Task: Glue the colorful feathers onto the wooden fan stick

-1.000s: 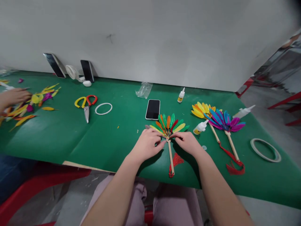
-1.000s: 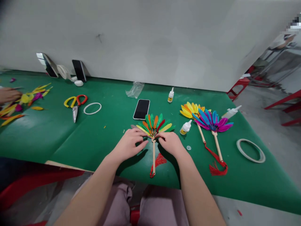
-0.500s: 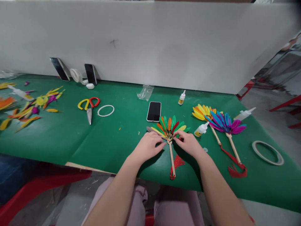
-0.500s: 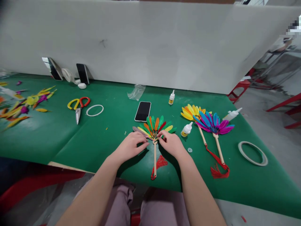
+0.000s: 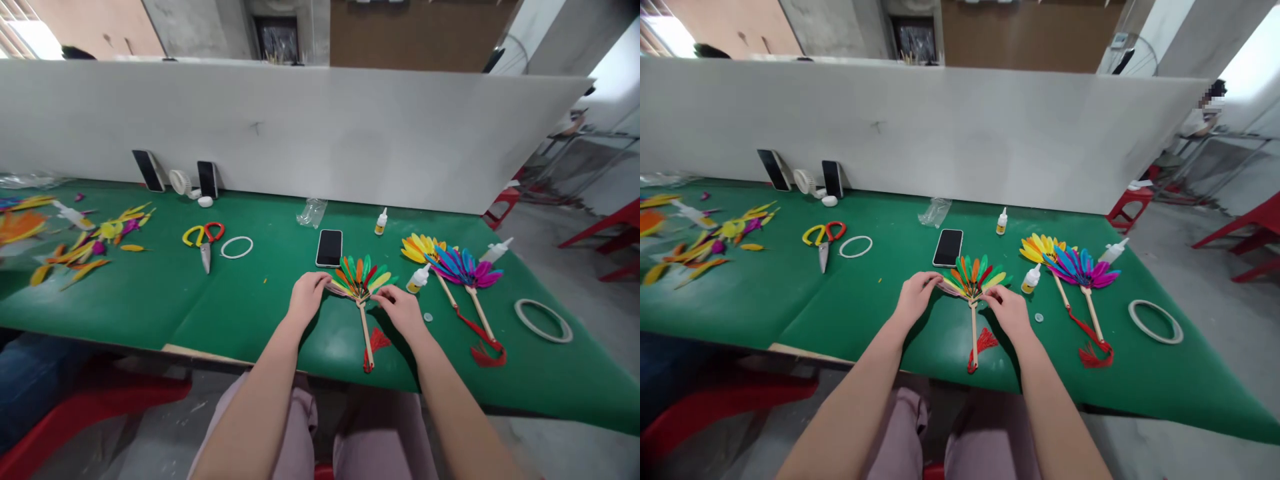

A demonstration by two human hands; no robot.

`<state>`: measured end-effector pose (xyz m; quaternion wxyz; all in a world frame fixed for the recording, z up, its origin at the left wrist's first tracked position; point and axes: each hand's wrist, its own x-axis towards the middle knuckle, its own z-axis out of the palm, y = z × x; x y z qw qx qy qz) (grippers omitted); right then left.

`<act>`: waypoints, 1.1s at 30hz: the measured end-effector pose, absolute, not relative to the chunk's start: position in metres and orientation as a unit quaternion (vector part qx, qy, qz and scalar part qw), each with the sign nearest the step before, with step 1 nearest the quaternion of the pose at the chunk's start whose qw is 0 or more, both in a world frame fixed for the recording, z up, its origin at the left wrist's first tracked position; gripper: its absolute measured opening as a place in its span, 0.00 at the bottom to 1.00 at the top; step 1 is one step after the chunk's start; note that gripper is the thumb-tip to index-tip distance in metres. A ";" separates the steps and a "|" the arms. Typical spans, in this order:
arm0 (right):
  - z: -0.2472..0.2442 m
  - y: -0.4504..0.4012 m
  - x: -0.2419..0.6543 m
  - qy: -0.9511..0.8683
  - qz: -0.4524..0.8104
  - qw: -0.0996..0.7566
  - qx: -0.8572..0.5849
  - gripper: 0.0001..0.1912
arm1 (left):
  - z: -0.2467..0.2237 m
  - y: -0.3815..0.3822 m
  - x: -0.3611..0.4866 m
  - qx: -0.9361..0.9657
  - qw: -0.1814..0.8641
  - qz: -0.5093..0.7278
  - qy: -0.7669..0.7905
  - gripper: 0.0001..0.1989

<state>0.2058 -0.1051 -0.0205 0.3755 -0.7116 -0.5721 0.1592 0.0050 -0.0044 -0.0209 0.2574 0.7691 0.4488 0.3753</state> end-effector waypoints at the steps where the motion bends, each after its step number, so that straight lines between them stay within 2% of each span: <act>1: -0.022 -0.111 0.202 -0.556 0.155 0.387 -0.719 0.12 | -0.024 -0.002 0.003 0.721 0.278 0.407 0.487 0.08; 5: -0.030 -0.133 0.187 -0.510 0.151 0.424 -0.733 0.13 | -0.034 0.004 -0.007 0.651 0.268 0.450 0.550 0.13; 10: -0.031 -0.139 0.186 -0.454 0.116 0.454 -0.758 0.17 | -0.031 -0.001 -0.011 0.651 0.256 0.447 0.558 0.09; 20: -0.032 -0.139 0.182 -0.462 0.051 0.428 -0.775 0.13 | -0.032 -0.007 -0.014 0.688 0.229 0.408 0.555 0.09; 27: -0.032 -0.138 0.187 -0.458 0.088 0.434 -0.771 0.16 | -0.033 -0.005 -0.010 0.685 0.245 0.405 0.554 0.11; 33: -0.034 -0.138 0.194 -0.445 0.131 0.468 -0.752 0.18 | -0.033 -0.004 -0.016 0.646 0.271 0.456 0.548 0.11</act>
